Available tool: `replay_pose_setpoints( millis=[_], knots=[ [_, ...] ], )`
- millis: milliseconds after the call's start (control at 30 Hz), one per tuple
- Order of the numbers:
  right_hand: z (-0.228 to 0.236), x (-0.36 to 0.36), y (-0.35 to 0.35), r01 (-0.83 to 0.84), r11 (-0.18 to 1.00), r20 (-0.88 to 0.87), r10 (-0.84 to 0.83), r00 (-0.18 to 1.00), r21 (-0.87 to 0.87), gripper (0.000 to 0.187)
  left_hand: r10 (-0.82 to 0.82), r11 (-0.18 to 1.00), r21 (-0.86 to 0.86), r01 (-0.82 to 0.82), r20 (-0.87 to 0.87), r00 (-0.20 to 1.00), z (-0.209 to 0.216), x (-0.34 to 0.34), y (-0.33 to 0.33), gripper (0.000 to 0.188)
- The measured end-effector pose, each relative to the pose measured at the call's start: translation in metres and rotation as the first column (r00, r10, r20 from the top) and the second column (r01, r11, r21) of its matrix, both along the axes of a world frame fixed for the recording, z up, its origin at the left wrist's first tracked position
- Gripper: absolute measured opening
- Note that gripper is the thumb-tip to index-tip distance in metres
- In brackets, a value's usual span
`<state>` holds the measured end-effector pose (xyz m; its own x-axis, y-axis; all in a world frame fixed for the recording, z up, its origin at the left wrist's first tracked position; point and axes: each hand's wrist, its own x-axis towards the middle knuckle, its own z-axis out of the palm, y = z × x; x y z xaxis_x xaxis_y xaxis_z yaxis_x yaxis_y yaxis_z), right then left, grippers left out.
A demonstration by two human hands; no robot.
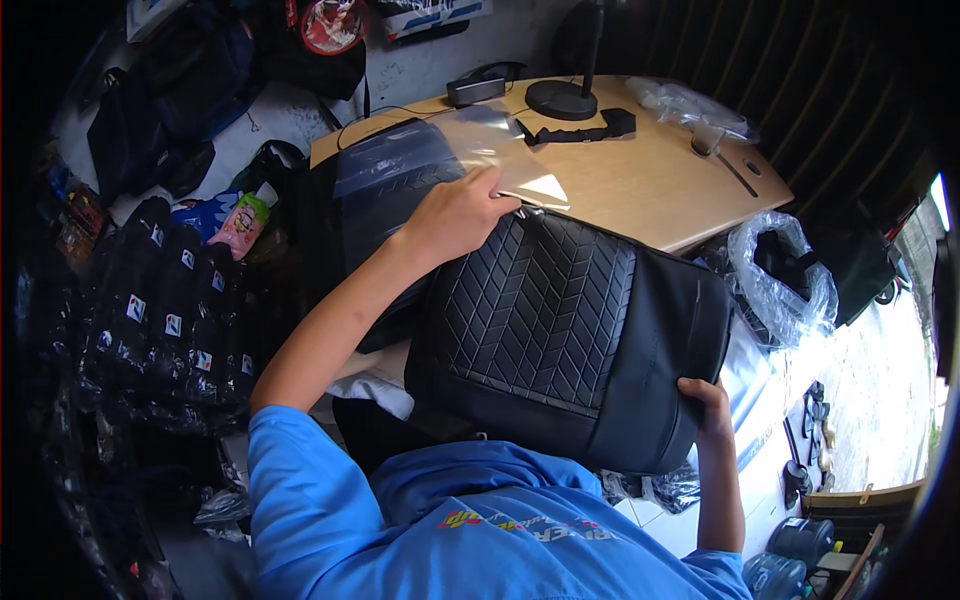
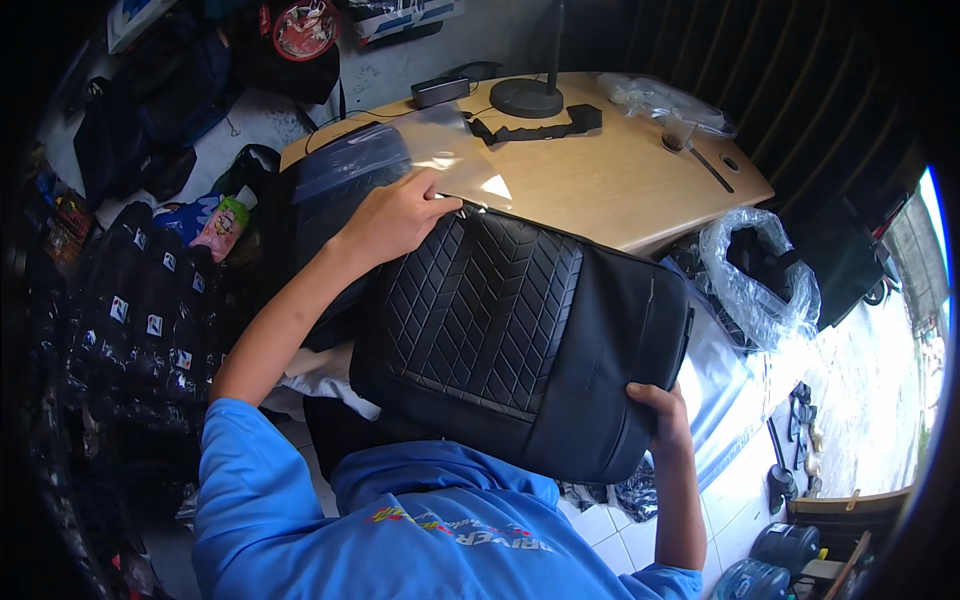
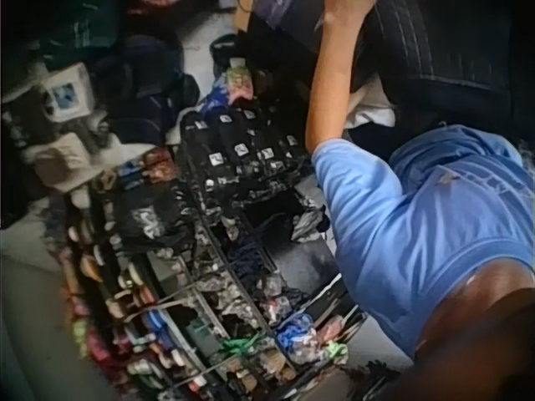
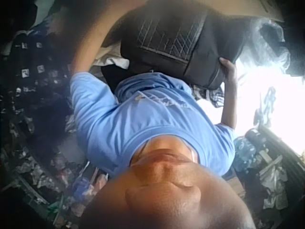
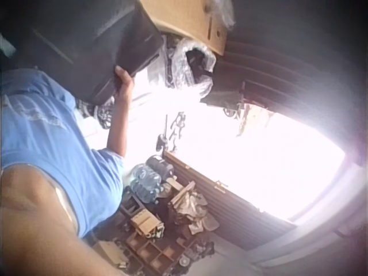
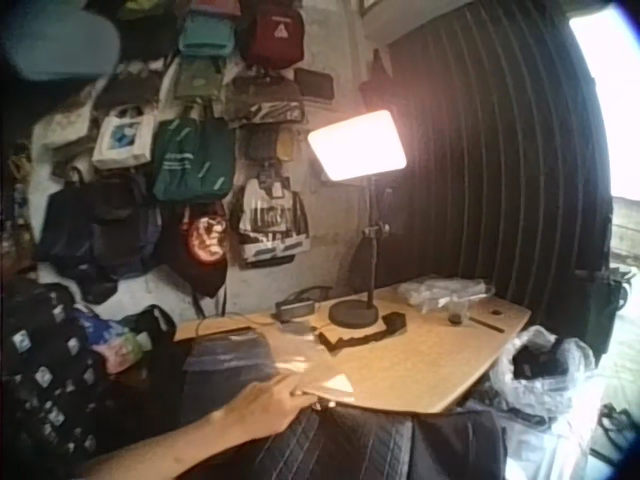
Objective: The person places black bags into clear plastic sleeves by hand and organizes the straps.
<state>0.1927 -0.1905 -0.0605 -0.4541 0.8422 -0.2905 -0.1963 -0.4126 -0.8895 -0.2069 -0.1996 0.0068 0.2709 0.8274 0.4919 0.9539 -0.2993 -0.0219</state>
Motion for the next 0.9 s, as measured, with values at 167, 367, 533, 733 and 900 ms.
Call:
replay_pose_setpoints(
  millis=[167,367,533,733,900],
  knots=[
    [0.005,-0.01,-0.015,0.051,0.995,-0.147,-0.063,0.987,-0.083,0.054,-0.037,0.999,-0.002,0.038,0.165,0.986,0.007,-0.01,-0.017,0.028],
    [-0.014,-0.007,-0.009,0.098,0.973,-0.179,-0.137,0.974,-0.209,0.052,0.012,1.0,-0.018,-0.006,0.359,0.933,-0.007,-0.026,-0.041,0.023],
    [-0.01,-0.016,-0.007,0.093,0.983,-0.139,-0.116,0.984,-0.158,0.037,0.21,0.973,0.056,-0.222,0.166,0.964,-0.018,-0.026,-0.055,0.019],
    [0.004,-0.012,-0.004,0.122,0.979,-0.121,-0.143,0.982,-0.164,0.037,0.068,0.993,0.082,-0.088,0.216,0.974,-0.002,-0.018,-0.048,0.016],
    [0.028,-0.017,-0.005,0.115,0.989,-0.142,-0.128,0.982,-0.094,0.036,-0.041,0.999,-0.015,0.042,0.095,0.995,0.011,-0.011,-0.034,0.015]
  ],
)
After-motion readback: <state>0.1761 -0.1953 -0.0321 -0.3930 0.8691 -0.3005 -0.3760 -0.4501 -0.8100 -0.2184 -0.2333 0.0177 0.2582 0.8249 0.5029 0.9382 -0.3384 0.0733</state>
